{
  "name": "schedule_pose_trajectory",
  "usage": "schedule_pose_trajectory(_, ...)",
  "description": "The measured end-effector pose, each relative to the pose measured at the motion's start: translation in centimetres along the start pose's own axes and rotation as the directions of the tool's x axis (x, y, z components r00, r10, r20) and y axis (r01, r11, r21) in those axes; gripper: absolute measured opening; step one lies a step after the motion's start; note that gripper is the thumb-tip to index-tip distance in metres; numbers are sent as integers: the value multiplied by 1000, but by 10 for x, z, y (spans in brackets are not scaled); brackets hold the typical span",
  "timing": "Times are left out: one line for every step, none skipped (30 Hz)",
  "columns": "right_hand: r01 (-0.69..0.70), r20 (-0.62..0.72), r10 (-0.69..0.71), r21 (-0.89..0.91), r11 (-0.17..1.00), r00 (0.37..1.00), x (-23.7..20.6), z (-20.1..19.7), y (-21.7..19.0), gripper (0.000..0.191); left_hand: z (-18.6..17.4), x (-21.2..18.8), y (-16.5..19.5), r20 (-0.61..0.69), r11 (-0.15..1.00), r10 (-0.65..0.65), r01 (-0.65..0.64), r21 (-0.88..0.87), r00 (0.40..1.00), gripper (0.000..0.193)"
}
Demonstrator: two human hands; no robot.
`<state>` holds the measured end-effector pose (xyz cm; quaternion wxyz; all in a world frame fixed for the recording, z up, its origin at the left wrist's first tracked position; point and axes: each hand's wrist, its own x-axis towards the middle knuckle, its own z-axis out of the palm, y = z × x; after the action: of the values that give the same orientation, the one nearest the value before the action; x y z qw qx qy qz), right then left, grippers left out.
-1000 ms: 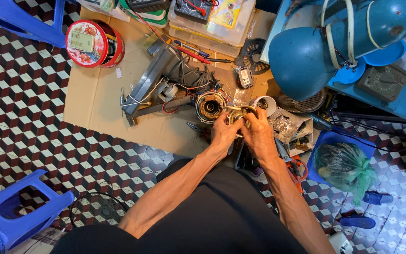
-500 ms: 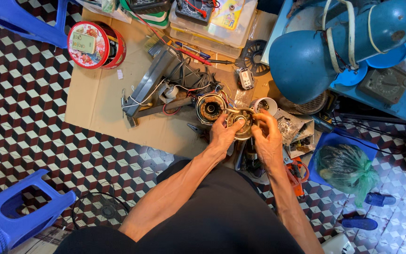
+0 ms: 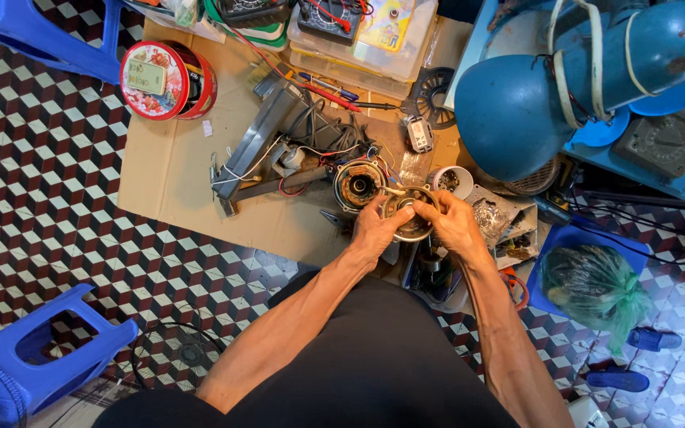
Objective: The person disassembles a small electric motor, removes the rotor, cleans the stator and rotor with a cloth, and reassembles the motor components. The person uses a cloth to wipe parts and handles the motor housing, rotor, and stator throughout the process.
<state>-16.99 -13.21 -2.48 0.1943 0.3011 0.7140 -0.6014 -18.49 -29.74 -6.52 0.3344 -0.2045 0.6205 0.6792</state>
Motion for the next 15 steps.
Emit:
schedule_pose_trajectory(-16, -6, 16, 24, 1000, 1000, 0, 1, 0, 28, -1, 0, 0, 9, 1000, 0, 0, -11, 1000, 52)
schedule_pose_trajectory(-23, -3, 23, 69, 997, 1000, 2, 3, 1, 26, -2, 0, 0, 18, 1000, 4, -4, -23, 1000, 52)
schedule_pose_trajectory(-32, 0, 32, 116, 993, 999, 3, 5, 1, 24, -2, 0, 1, 25, 999, 7, -6, -33, 1000, 52)
schedule_pose_trajectory(-42, 2, 42, 163, 986, 999, 3, 6, 1, 22, -4, -1, 0, 31, 999, 8, -6, -41, 999, 52)
schedule_pose_trajectory(-61, 0, 62, 169, 984, 998, 4, 7, 1, 21, -4, -2, 0, 38, 999, 10, -8, -51, 999, 52)
schedule_pose_trajectory(-80, -4, 81, 175, 981, 997, 4, 8, 0, 21, -4, -3, 1, 45, 998, 14, -11, -61, 999, 52)
schedule_pose_trajectory(-97, -6, 99, 181, 979, 995, 5, 8, -1, 20, -3, -3, 2, 44, 998, 5, -2, -69, 999, 52)
schedule_pose_trajectory(-93, -8, 96, 176, 980, 995, 6, 8, -2, 20, -2, -3, 3, 42, 997, -4, 7, -78, 999, 52)
schedule_pose_trajectory(-91, -11, 94, 172, 981, 996, 6, 8, -3, 20, -3, -4, 3, 40, 996, -16, 19, -85, 999, 52)
schedule_pose_trajectory(-86, -16, 90, 167, 982, 996, 6, 8, -3, 20, -3, -5, 2, 45, 995, -4, 9, -104, 999, 53)
schedule_pose_trajectory(-70, -10, 73, 174, 982, 997, 6, 7, -4, 20, -3, -5, 2, 51, 992, 9, -3, -124, 999, 53)
schedule_pose_trajectory(-53, -3, 55, 181, 982, 998, 5, 7, -4, 20, -2, -5, 2, 56, 990, 22, -14, -143, 998, 54)
schedule_pose_trajectory(-37, 4, 37, 189, 981, 999, 5, 7, -4, 20, -1, -4, 1, 55, 989, 12, -4, -147, 998, 56)
schedule_pose_trajectory(-24, -1, 25, 195, 980, 1000, 6, 9, -4, 20, -2, -3, 0, 54, 989, 2, 6, -151, 999, 58)
schedule_pose_trajectory(-12, -7, 13, 201, 979, 1000, 8, 10, -4, 21, -2, -2, -1, 54, 988, -8, 16, -153, 999, 61)
